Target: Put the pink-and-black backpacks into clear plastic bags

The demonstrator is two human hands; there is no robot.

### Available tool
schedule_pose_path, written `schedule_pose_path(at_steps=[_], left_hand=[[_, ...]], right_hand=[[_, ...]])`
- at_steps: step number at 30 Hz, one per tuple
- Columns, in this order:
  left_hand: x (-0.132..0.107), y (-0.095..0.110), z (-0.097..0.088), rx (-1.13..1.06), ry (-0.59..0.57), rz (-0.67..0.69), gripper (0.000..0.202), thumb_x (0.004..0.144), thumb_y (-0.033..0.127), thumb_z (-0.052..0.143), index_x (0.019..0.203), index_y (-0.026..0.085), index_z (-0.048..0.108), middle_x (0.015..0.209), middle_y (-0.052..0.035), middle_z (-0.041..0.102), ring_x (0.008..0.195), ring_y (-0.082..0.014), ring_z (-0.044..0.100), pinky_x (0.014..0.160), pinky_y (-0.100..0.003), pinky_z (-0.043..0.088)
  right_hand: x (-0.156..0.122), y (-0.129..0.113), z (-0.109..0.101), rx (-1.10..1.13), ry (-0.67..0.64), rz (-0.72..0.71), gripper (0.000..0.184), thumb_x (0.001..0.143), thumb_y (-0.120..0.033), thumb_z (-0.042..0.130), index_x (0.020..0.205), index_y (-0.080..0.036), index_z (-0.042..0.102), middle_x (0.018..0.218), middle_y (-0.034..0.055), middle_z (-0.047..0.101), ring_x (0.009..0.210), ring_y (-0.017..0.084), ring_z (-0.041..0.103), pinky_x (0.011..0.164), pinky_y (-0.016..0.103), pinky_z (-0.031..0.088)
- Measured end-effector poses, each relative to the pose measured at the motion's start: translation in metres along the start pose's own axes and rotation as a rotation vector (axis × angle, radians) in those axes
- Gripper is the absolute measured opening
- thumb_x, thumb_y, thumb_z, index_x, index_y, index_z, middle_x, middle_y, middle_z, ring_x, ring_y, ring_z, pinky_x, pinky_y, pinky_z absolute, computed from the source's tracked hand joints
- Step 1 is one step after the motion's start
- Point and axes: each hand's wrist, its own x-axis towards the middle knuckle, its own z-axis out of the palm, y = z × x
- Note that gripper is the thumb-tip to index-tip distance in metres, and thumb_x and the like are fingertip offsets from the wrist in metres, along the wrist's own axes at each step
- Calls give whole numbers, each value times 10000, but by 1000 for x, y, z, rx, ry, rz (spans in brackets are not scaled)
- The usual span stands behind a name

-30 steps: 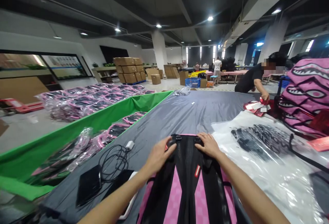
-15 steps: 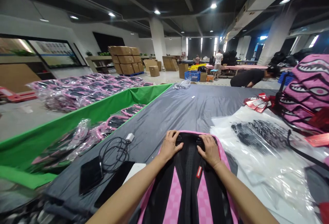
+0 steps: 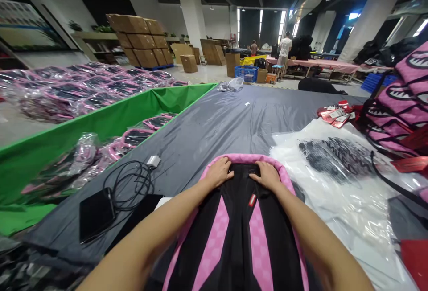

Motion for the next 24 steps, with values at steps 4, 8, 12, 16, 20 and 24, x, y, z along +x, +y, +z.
schedule_pose_path(at_steps=[4, 8, 12, 16, 20, 24], left_hand=[[20, 9, -9, -36, -15, -142, 596, 973, 515, 493, 1360, 63, 529, 1402, -249, 570, 1337, -355, 529, 1109, -455, 415], [-6, 46, 1, -108, -66, -185, 960, 899, 798, 368, 1591, 143, 254, 1609, -282, 323, 1499, -465, 285, 1153, -639, 295], [-18, 68, 13, -129, -205, -127, 985, 808, 817, 514, 1568, 207, 368, 1683, -228, 131, 1533, -508, 53, 1179, -727, 110], [-8, 62, 16, -109, -147, -171, 878, 852, 678, 574, 1550, 172, 406, 1695, -203, 89, 1543, -480, 51, 1210, -678, 145], [-12, 61, 27, -105, 11, -173, 838, 877, 593, 589, 1562, 156, 382, 1696, -197, 124, 1549, -459, 88, 1224, -649, 170], [-17, 61, 41, -110, 117, -150, 786, 879, 539, 622, 1568, 250, 378, 1697, -164, 168, 1550, -445, 128, 1221, -650, 185]], right_hand=[[38, 8, 13, -40, 75, 47, 476, 981, -527, 566, 1304, -179, 584, 1263, 161, 658, 1188, 313, 605, 989, 445, 479], [48, 10, 25, -60, 175, 62, 457, 1000, -524, 531, 1278, -165, 583, 1208, 177, 665, 1110, 332, 618, 935, 478, 491], [43, 3, 23, -76, 237, 36, 375, 977, -409, 593, 1236, -139, 615, 1152, 178, 675, 1075, 337, 625, 931, 496, 504], [39, 10, -6, -106, 271, -12, 326, 916, -175, 604, 1239, -209, 635, 1369, 131, 590, 1292, 294, 525, 1081, 453, 435], [58, 43, -43, -134, 189, 38, 517, 835, -158, 695, 1336, -224, 587, 1362, 133, 601, 1253, 308, 565, 1012, 429, 474], [103, 70, -53, -149, -16, 77, 383, 620, -158, 889, 954, -216, 711, 917, 42, 733, 872, 252, 691, 724, 296, 506]])
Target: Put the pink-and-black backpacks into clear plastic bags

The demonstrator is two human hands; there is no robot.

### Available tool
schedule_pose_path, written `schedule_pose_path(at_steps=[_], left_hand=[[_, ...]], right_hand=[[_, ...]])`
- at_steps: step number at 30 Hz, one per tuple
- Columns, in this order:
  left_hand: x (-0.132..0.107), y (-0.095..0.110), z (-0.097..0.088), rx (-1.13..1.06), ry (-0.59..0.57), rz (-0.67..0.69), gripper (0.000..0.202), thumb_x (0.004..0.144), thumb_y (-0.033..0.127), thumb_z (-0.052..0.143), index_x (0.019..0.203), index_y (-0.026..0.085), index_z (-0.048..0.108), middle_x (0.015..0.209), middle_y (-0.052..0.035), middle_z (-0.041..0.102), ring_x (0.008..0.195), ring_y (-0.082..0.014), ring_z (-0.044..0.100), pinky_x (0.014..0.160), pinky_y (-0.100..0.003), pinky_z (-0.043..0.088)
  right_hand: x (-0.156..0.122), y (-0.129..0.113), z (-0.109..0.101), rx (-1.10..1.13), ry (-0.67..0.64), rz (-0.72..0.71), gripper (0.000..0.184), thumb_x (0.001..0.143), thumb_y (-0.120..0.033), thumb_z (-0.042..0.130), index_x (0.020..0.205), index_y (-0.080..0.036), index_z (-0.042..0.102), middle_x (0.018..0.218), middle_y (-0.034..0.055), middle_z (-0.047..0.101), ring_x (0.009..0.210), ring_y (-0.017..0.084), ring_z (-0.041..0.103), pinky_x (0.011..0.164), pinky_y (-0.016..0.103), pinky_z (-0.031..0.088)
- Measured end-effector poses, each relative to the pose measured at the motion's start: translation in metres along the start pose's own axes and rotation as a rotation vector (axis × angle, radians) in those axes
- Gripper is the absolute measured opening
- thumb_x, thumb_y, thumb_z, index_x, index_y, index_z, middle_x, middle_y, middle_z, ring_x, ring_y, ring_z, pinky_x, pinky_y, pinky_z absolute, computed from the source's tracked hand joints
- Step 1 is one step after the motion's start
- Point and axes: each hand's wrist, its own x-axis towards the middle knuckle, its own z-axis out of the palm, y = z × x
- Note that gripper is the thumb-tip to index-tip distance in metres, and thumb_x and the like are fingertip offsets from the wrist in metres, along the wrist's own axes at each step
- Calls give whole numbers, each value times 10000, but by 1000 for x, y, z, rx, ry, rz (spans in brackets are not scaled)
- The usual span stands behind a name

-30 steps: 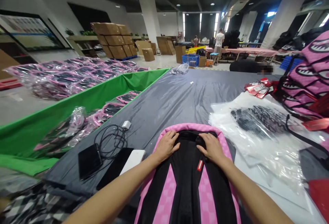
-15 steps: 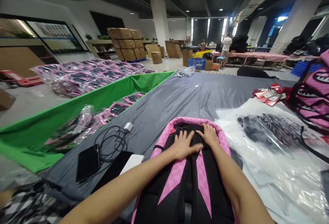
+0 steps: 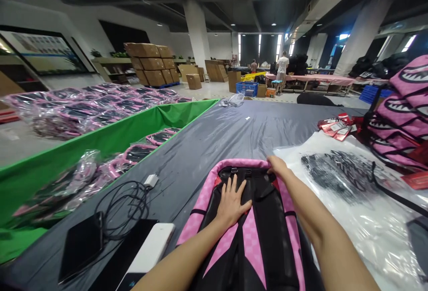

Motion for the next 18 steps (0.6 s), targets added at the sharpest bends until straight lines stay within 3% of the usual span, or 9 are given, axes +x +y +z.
schedule_pose_path(at_steps=[3, 5, 7, 9, 11, 13, 16, 18], left_hand=[[8, -3, 5, 10, 8, 15, 753, 854, 526, 670, 1535, 300, 439, 1692, -155, 198, 1541, -456, 160, 1204, -668, 209], [16, -4, 5, 32, 16, -7, 747, 849, 519, 680, 1524, 290, 458, 1686, -157, 219, 1534, -457, 189, 1200, -663, 222], [20, -3, 3, 47, 30, -31, 737, 859, 520, 669, 1515, 246, 476, 1680, -169, 230, 1532, -445, 209, 1208, -640, 226], [21, -3, 2, 39, 37, -31, 707, 882, 535, 638, 1489, 197, 510, 1677, -180, 234, 1533, -431, 219, 1218, -616, 229], [19, -1, 1, 9, 47, -28, 651, 921, 546, 583, 1448, 166, 553, 1668, -183, 258, 1528, -424, 238, 1215, -605, 246], [18, 0, 0, -47, 87, -26, 567, 957, 524, 534, 1389, 163, 603, 1648, -175, 313, 1514, -422, 272, 1206, -605, 267], [22, 0, -6, -179, 168, -45, 417, 987, 422, 502, 1276, 167, 662, 1570, -159, 446, 1471, -409, 352, 1192, -599, 299], [23, 0, -13, -245, 183, -44, 374, 1020, 327, 404, 1234, 161, 662, 1493, -137, 520, 1449, -373, 385, 1193, -583, 304]], right_hand=[[26, -2, 5, -34, -72, 25, 399, 480, -163, 959, 742, -219, 664, 745, -5, 701, 744, 221, 680, 635, 261, 467], [26, -12, 5, -55, -46, 41, 400, 500, -176, 957, 756, -222, 654, 778, 3, 711, 781, 227, 690, 662, 261, 485], [9, -26, 3, -68, 25, 48, 379, 595, -164, 914, 885, -213, 673, 946, 61, 735, 920, 267, 698, 764, 302, 526], [-27, -45, -1, -68, 85, 34, 371, 706, -137, 834, 1039, -185, 675, 1146, 143, 704, 1089, 314, 664, 898, 389, 536], [-79, -68, -4, -42, 91, -31, 320, 829, -155, 731, 1141, -186, 666, 1278, 160, 654, 1202, 300, 619, 995, 430, 514], [-139, -94, -8, 59, 88, -237, 270, 939, -221, 618, 1208, -218, 654, 1364, 128, 612, 1273, 247, 575, 1073, 420, 476], [-211, -131, -9, 252, 53, -681, 316, 1002, -358, 541, 1296, -273, 617, 1432, 73, 566, 1342, 209, 504, 1198, 455, 341], [-229, -148, 0, 274, 5, -736, 348, 1017, -376, 507, 1338, -277, 598, 1426, 69, 572, 1350, 212, 493, 1221, 491, 291]])
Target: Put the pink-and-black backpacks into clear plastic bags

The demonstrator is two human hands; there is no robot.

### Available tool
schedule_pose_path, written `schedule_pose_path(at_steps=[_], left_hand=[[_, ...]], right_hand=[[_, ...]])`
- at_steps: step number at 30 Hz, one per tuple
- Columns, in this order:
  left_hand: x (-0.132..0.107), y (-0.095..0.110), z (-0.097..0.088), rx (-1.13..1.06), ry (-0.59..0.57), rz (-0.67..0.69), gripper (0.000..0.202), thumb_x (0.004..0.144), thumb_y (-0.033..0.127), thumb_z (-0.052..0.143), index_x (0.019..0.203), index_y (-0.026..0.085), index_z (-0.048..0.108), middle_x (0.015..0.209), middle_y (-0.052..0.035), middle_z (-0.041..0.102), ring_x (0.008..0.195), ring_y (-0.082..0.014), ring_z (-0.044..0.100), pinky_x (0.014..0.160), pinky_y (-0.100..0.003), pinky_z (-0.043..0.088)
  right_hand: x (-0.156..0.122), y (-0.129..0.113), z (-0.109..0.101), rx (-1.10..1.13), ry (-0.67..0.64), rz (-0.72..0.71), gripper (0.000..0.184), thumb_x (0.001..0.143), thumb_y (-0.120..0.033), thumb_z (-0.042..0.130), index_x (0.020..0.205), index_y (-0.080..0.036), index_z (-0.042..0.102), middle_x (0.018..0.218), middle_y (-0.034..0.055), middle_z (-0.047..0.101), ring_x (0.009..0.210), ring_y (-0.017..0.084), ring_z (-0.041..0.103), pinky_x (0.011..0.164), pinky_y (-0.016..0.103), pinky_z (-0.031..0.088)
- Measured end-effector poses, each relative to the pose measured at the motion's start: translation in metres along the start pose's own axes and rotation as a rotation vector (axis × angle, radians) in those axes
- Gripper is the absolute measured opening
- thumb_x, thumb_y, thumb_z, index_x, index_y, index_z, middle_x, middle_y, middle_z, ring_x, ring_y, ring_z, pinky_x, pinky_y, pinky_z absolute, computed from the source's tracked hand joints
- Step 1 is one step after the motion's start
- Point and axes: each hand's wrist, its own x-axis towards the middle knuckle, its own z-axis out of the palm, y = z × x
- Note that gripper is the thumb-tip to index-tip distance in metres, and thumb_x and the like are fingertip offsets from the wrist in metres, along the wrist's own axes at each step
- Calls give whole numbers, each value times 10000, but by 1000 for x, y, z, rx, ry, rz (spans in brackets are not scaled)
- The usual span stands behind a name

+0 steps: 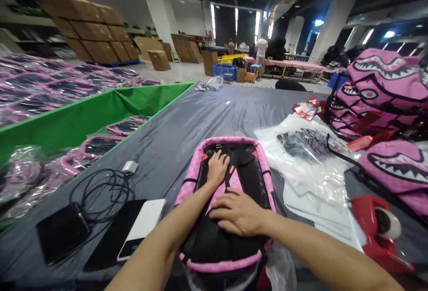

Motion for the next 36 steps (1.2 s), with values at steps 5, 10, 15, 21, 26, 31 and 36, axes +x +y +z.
schedule_pose_path(at_steps=[5, 10, 15, 21, 26, 31, 36], left_hand=[[-44, 9, -38, -110, -173, 237, 427, 1038, 269, 257, 1150, 248, 668, 1249, -46, 651, 1259, -233, 548, 1111, -427, 431], [-118, 13, -61, -170, -779, 888, 324, 912, 543, 544, 792, 273, 678, 812, -39, 674, 840, -233, 607, 894, -379, 507], [-133, 0, -26, -60, -780, 1080, 227, 906, 288, 448, 833, 254, 660, 818, -97, 650, 855, -259, 593, 898, -426, 482], [-131, -3, -15, 67, -649, 781, 210, 843, 312, 576, 998, 275, 713, 1072, -65, 711, 1084, -275, 612, 1115, -455, 416], [-114, -3, -39, 249, -362, 525, 476, 943, 409, 553, 1391, 254, 588, 1447, -140, 565, 1426, -411, 382, 1213, -680, 147], [-112, -19, -35, 403, -206, 274, 755, 880, 631, 611, 1545, 333, 415, 1629, -154, 351, 1513, -516, 157, 1164, -747, 146], [-114, -26, -21, 404, -161, 282, 741, 886, 628, 602, 1551, 401, 364, 1654, -114, 322, 1515, -496, 179, 1173, -722, 154]], right_hand=[[19, 22, 48, -124, 7, 297, 436, 1026, -308, 483, 1428, -148, 538, 1480, 161, 532, 1446, 266, 401, 1224, 516, 291], [24, 36, 71, -113, 68, 309, 468, 1015, -261, 495, 1477, -187, 481, 1529, 117, 500, 1468, 229, 381, 1232, 486, 301], [18, 37, 60, -5, 225, 327, 421, 1030, -188, 366, 1422, -209, 519, 1415, 100, 602, 1394, 202, 471, 1208, 484, 338], [7, 5, 17, 41, 249, -39, 278, 970, -265, 449, 1153, -185, 643, 1077, 107, 707, 1029, 239, 626, 966, 426, 495], [2, -16, 14, -26, -226, -469, 160, 876, -334, 630, 970, -205, 632, 866, 47, 688, 759, 191, 618, 684, 318, 494], [3, -2, 62, -26, -245, -506, 166, 832, -377, 631, 811, -235, 548, 736, 8, 620, 650, 173, 572, 561, 300, 418], [-1, 15, 96, -98, -53, -400, 118, 762, -282, 537, 689, -241, 454, 650, -4, 550, 595, 164, 511, 549, 302, 385]])
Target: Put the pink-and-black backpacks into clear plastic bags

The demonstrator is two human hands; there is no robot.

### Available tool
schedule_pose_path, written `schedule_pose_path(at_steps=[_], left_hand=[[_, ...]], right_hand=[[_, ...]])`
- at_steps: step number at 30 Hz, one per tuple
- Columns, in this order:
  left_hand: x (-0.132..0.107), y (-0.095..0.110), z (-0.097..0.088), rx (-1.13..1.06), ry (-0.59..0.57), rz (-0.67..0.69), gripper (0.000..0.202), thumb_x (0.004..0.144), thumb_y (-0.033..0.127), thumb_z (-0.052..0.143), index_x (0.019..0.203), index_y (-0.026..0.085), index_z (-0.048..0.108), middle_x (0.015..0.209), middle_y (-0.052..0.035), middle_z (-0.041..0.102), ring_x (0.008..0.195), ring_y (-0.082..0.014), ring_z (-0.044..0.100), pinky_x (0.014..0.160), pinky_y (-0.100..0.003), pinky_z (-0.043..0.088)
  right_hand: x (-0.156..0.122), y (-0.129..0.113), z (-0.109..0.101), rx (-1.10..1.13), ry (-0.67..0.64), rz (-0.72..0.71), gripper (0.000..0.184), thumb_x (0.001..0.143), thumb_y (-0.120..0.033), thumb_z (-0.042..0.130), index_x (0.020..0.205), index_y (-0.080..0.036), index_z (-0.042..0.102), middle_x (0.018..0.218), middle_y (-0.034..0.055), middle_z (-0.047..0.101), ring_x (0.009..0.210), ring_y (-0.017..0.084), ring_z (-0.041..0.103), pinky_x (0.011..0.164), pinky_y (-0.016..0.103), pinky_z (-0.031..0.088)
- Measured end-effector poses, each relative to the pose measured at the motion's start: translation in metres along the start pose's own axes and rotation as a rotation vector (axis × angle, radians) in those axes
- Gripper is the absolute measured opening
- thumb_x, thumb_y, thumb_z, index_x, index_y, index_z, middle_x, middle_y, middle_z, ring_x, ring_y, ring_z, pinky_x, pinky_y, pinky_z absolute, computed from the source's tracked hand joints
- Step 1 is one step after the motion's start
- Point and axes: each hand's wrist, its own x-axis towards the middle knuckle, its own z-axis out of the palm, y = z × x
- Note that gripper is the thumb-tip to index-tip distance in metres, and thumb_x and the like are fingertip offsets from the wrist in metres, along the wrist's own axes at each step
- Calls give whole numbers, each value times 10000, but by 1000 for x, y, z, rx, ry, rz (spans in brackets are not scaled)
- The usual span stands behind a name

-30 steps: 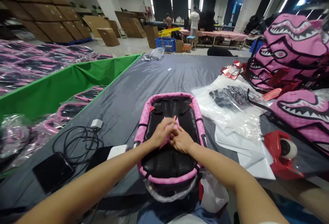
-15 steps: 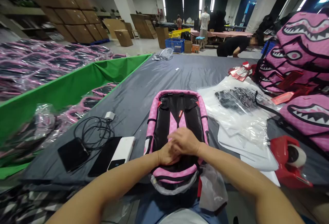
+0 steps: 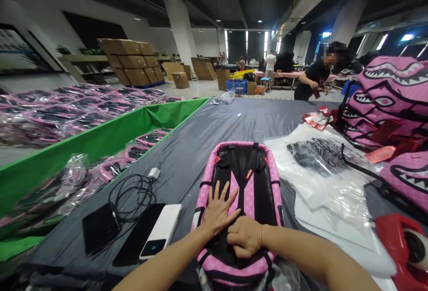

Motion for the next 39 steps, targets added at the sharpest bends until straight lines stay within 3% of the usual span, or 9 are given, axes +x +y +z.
schedule_pose_path(at_steps=[3, 7, 11, 14, 18, 21, 26, 34, 39], left_hand=[[-13, 7, 6, 55, 14, -15, 740, 900, 590, 589, 1562, 382, 331, 1657, -116, 315, 1511, -494, 195, 1177, -705, 146], [-54, 24, 15, 88, 68, 4, 818, 879, 664, 567, 1579, 346, 288, 1657, -141, 307, 1507, -511, 192, 1164, -707, 156], [-74, 32, 0, 39, -16, -17, 677, 935, 695, 447, 1533, 381, 400, 1625, -112, 385, 1497, -474, 272, 1147, -691, 230], [-50, 33, -23, 39, -59, -44, 659, 942, 700, 425, 1465, 315, 541, 1529, -136, 520, 1449, -455, 373, 1133, -677, 277], [11, 33, -30, 64, 74, 106, 714, 934, 683, 466, 1526, 286, 449, 1607, -120, 416, 1502, -434, 273, 1185, -674, 176], [38, 31, -10, 37, 66, 212, 723, 945, 684, 446, 1560, 311, 365, 1628, -87, 385, 1498, -434, 274, 1172, -650, 210], [36, 23, 21, 41, 126, 234, 741, 971, 678, 394, 1604, 341, 206, 1646, -59, 354, 1513, -400, 244, 1179, -595, 157], [34, 13, 29, 147, 283, 311, 840, 919, 707, 477, 1613, 302, 231, 1663, -30, 319, 1529, -350, 185, 1206, -484, -52], [34, 16, 30, 68, 229, 268, 838, 919, 708, 481, 1614, 334, 198, 1657, -34, 331, 1509, -375, 252, 1204, -531, 69]], right_hand=[[-4, -8, -8, -122, 83, 53, 71, 766, -261, 543, 720, -230, 499, 656, -5, 554, 620, 165, 509, 614, 313, 417], [-12, -21, -48, -251, 289, 188, 103, 845, -218, 525, 894, -205, 615, 776, 23, 629, 737, 175, 571, 737, 342, 456], [-26, 3, -83, -351, 436, 739, 449, 874, -127, 496, 1302, -183, 620, 1330, 148, 628, 1253, 263, 548, 1047, 445, 434], [-36, 30, -79, -278, 278, 1123, 537, 892, -163, 514, 1425, -138, 572, 1507, 185, 507, 1420, 328, 428, 1159, 517, 349], [-38, 60, -66, -133, 174, 1184, 449, 859, -198, 616, 1300, -141, 680, 1375, 185, 631, 1301, 346, 559, 1072, 456, 448], [-50, 96, -88, -94, 215, 1195, 256, 819, -254, 697, 1067, -227, 755, 1026, 73, 771, 985, 269, 708, 859, 335, 528], [-114, 173, -135, -109, 396, 1460, 240, 955, -252, 510, 1097, -202, 697, 995, 50, 746, 927, 186, 702, 784, 258, 489], [-169, 216, -89, -68, 448, 1788, 167, 894, -282, 681, 766, -176, 669, 809, 54, 677, 819, 211, 650, 682, 286, 436], [-187, 234, -118, -70, 549, 1867, 241, 982, -374, 638, 888, -152, 652, 802, -5, 632, 695, 133, 600, 673, 283, 514]])
